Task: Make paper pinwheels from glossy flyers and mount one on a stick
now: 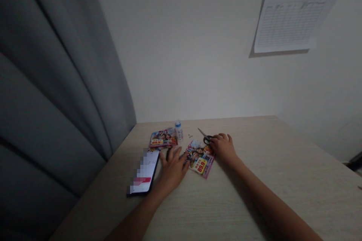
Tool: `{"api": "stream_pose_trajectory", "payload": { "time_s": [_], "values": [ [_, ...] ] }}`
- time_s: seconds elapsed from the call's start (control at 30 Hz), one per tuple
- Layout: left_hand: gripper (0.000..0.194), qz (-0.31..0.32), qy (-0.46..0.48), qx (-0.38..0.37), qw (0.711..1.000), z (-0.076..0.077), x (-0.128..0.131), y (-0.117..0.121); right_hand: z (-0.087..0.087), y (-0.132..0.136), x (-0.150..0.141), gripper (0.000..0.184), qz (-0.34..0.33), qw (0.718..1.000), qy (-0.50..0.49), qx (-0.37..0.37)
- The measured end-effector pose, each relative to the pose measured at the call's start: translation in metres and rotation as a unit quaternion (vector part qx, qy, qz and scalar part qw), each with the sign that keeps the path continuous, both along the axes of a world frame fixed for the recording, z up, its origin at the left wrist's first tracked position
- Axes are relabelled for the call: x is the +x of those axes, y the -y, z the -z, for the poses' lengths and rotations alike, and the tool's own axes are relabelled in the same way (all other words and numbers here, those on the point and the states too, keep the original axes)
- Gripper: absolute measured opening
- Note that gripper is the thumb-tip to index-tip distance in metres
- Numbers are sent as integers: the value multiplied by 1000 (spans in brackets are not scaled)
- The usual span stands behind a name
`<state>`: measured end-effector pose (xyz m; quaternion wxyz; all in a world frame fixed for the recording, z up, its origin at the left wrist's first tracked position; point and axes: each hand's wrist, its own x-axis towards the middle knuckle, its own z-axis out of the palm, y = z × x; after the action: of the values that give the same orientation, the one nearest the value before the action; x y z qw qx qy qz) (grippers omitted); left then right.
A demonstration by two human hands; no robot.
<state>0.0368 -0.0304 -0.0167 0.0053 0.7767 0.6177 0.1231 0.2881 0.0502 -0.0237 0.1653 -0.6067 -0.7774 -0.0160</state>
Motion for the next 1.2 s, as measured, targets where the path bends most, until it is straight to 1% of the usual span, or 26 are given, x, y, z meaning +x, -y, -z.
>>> {"api": "stream_pose_trajectory", "payload": {
  "time_s": [0.17,0.4,0.57,0.77,0.9,1.07,1.2],
  "values": [
    [56,12,-5,-2,1000,4,4,3,-5,4,1,26,34,999,-3,6],
    [55,0,2,-17,1000,3,3,3,-10,2,-2,23,81,997,12,3],
    [55,0,3,-2,1000,7,7,5,-12,-5,-7,21,114,993,25,-24],
    [55,1,8,6,1000,12,7,5,-16,-10,-8,21,116,992,29,-40],
    [55,1,4,-2,1000,11,6,4,-20,-10,-5,20,116,992,32,-40],
    [55,-2,0,-10,1000,10,5,4,-24,-7,-1,23,129,991,30,-34],
    [55,-3,-5,-15,1000,9,4,3,-25,-7,5,28,131,991,-2,-31]
  ]
}}
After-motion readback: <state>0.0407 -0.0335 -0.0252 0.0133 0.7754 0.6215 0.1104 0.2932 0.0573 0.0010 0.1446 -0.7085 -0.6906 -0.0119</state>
